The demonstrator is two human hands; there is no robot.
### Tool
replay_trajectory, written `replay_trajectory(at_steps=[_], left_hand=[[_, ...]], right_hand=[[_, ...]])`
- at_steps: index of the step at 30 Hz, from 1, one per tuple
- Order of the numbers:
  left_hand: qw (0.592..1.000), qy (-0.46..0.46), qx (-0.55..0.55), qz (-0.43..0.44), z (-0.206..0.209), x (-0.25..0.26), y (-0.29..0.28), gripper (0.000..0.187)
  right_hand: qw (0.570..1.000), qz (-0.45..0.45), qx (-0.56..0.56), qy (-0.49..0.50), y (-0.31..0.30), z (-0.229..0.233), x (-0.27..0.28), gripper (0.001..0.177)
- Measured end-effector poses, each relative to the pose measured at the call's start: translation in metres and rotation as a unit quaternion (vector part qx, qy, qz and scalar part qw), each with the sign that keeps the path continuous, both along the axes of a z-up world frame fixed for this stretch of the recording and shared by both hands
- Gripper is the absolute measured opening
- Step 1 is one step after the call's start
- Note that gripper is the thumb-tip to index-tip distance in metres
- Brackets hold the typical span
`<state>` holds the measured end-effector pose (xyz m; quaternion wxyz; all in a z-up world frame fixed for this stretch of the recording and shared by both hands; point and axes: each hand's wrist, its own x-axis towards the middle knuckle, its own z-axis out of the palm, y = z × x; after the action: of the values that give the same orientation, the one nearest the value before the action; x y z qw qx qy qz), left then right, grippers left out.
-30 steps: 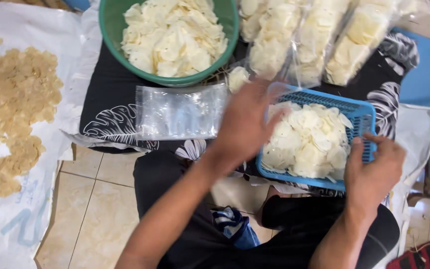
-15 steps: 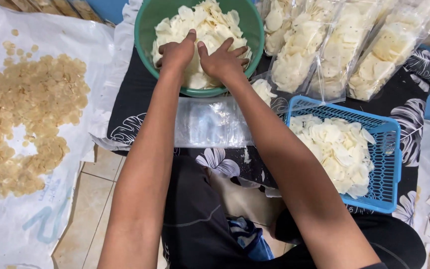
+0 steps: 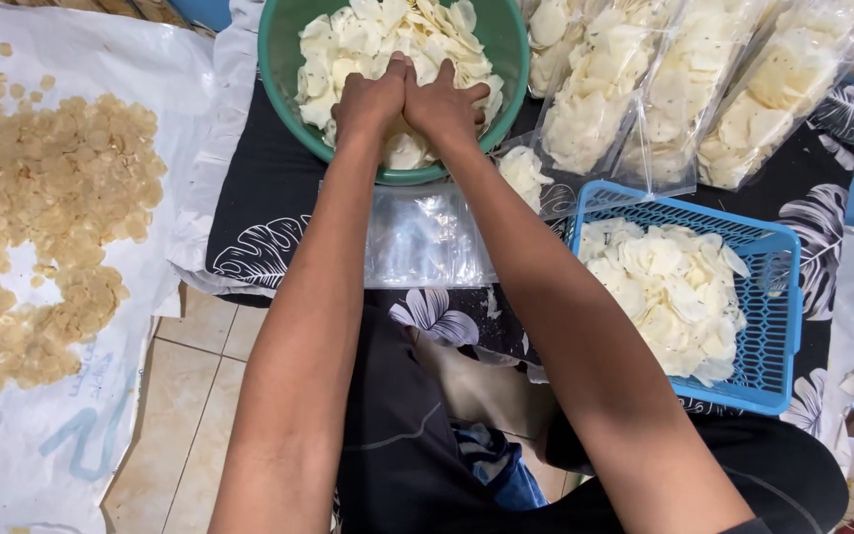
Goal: Packaging chips into plastic bags by hand.
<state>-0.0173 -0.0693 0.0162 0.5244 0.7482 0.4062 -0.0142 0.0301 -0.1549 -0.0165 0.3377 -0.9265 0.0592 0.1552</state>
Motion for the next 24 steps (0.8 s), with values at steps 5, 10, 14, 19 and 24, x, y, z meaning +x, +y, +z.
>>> replay_trajectory(at_steps=[5,10,14,19,24], left_hand=[[0.999,-0.011,-0.026,0.033,0.006,0.0,0.001,0.084],[0.994,-0.083,-0.035,0.061,0.008,0.003,-0.014,0.074],[0.99,-0.124,-0.036,0.062,0.028,0.002,-0.017,0.073],[0.98,-0.186,-0.037,0.058,0.056,-0.003,-0.018,0.064],[0.96,-0.274,-0.027,0.057,0.079,-0.01,-0.019,0.056]], right_hand=[[0.999,-0.025,0.035,0.032,0.001,0.03,-0.014,0.091],[0.992,-0.074,0.1,-0.016,0.002,0.019,-0.01,0.092],[0.979,-0.095,0.169,-0.069,0.008,0.023,-0.012,0.095],[0.952,-0.108,0.259,-0.124,0.016,0.036,-0.01,0.082],[0.921,-0.109,0.337,-0.161,0.021,0.067,-0.019,0.072]])
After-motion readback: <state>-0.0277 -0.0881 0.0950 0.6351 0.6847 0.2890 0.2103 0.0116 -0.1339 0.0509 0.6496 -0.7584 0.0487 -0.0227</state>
